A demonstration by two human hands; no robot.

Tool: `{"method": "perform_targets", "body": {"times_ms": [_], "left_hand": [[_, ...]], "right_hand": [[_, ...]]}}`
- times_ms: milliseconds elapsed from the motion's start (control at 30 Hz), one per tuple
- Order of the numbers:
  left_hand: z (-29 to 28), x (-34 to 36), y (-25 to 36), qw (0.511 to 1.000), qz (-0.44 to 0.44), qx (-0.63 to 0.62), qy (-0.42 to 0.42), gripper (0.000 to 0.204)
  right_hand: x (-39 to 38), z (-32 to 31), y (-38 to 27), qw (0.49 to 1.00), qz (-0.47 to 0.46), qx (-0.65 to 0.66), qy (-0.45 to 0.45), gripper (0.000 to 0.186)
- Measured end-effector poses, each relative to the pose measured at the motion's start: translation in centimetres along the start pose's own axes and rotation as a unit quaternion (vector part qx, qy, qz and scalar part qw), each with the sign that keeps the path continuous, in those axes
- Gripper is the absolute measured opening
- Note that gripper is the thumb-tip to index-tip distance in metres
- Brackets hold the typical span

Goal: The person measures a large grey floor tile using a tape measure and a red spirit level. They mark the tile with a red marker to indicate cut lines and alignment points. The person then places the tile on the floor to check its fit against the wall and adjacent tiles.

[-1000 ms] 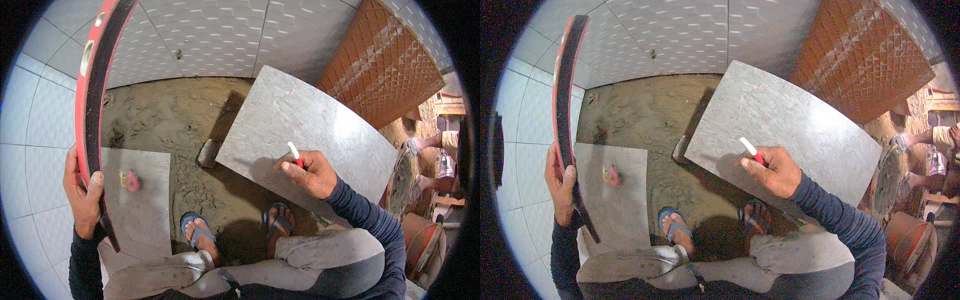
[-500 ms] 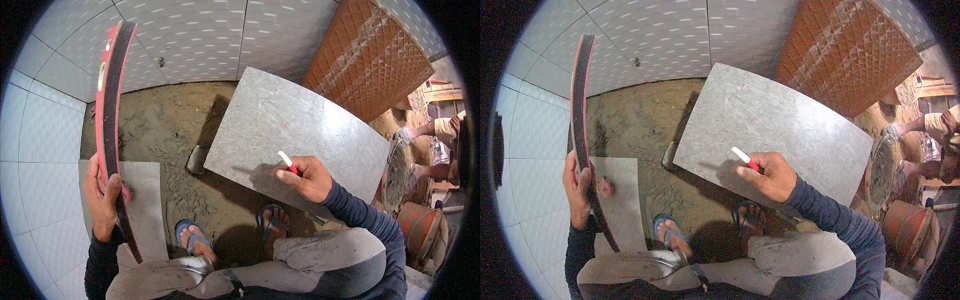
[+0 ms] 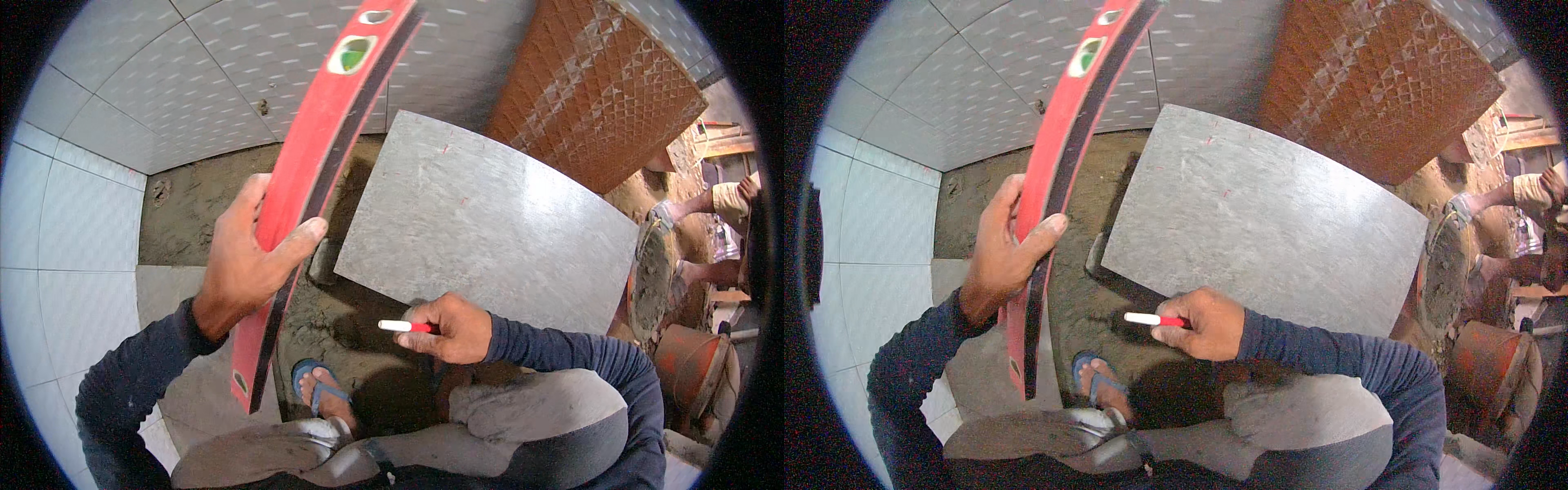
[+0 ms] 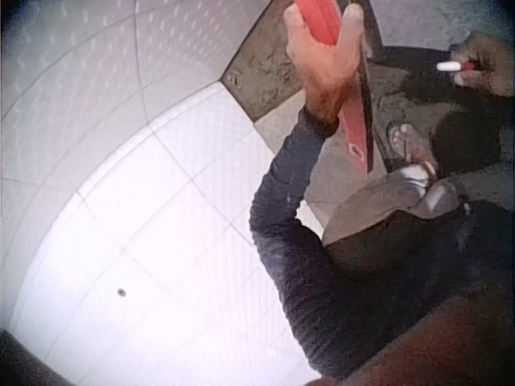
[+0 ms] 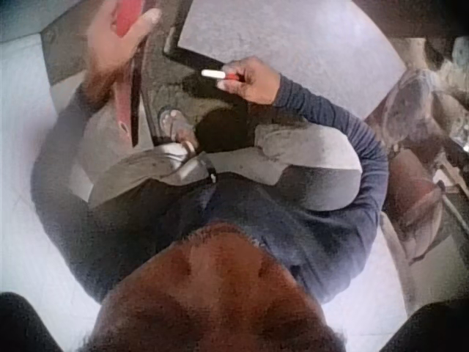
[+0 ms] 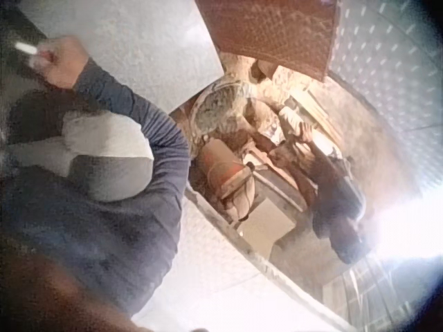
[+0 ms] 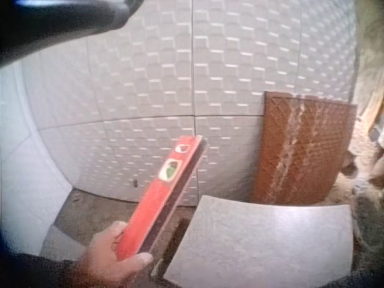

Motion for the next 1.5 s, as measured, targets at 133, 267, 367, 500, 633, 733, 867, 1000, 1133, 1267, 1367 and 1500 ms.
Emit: {"method": "perform_targets", "body": {"times_ms": [133, 267, 367, 500, 633, 733, 867, 1000, 1133, 1267, 1367, 1500], "left_hand": [[-1.1, -0.9, -0.3, 0.996, 0.037, 0.071, 0.043, 0.042], [-7.0, -7.0, -3.6, 0.964, 0.054, 0.166, 0.199, 0.042], [-16.5, -17.1, -8.1, 0.910, -0.001, 0.166, 0.381, 0.031], [-25.2, -25.6, -6.7, 0.774, -0.042, 0.256, 0.577, 0.035], [-40.0, -44.1, -10.2, 0.561, -0.122, 0.505, 0.644, 0.053], [-41.7, -49.8, -11.3, 0.544, -0.153, 0.448, 0.693, 0.062], [-40.0, -49.6, -13.6, 0.483, -0.268, 0.401, 0.731, 0.092], [-39.9, -51.2, -17.5, 0.394, -0.364, 0.365, 0.761, 0.128], [-38.7, -48.9, -18.1, 0.416, -0.318, 0.334, 0.783, 0.133], [-39.8, -51.7, -19.6, 0.407, -0.379, 0.330, 0.763, 0.124], [-40.9, -53.1, -21.7, 0.456, -0.388, 0.341, 0.725, 0.098], [-38.7, -50.4, -20.2, 0.518, -0.234, 0.319, 0.758, 0.114]], "right_hand": [[0.1, -0.4, -0.4, 0.999, -0.030, -0.022, -0.007, 0.025], [-0.6, -2.0, 0.9, 1.000, -0.008, -0.007, 0.021, 0.022], [-0.6, -2.7, 0.5, 0.999, 0.022, 0.033, 0.031, 0.022], [-0.8, -3.8, -2.4, 0.996, -0.017, 0.009, 0.087, 0.022], [-0.5, -4.3, -2.7, 0.994, -0.001, -0.006, 0.105, 0.024], [0.8, -4.6, -2.7, 0.994, 0.019, -0.024, 0.104, 0.025], [1.2, -4.0, -2.1, 0.995, 0.001, 0.010, 0.097, 0.026], [1.0, -4.0, -1.5, 0.996, 0.028, 0.012, 0.087, 0.026], [0.9, -4.0, -1.0, 0.995, 0.031, 0.031, 0.094, 0.025], [1.4, -4.1, -1.7, 0.994, 0.042, -0.003, 0.101, 0.025], [1.5, -4.3, -2.5, 0.995, 0.020, -0.057, 0.085, 0.024], [0.5, -4.2, -2.1, 0.985, 0.046, -0.055, 0.158, 0.026]]}}
Point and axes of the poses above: each hand's wrist, its own x-axis towards the middle knuckle, its own z-axis out of the palm, y = z × x, the point moved 4 cm from there along x, towards the middle knuckle, and after that the axes turned 6 degrees about z, right-handed, at the moved point
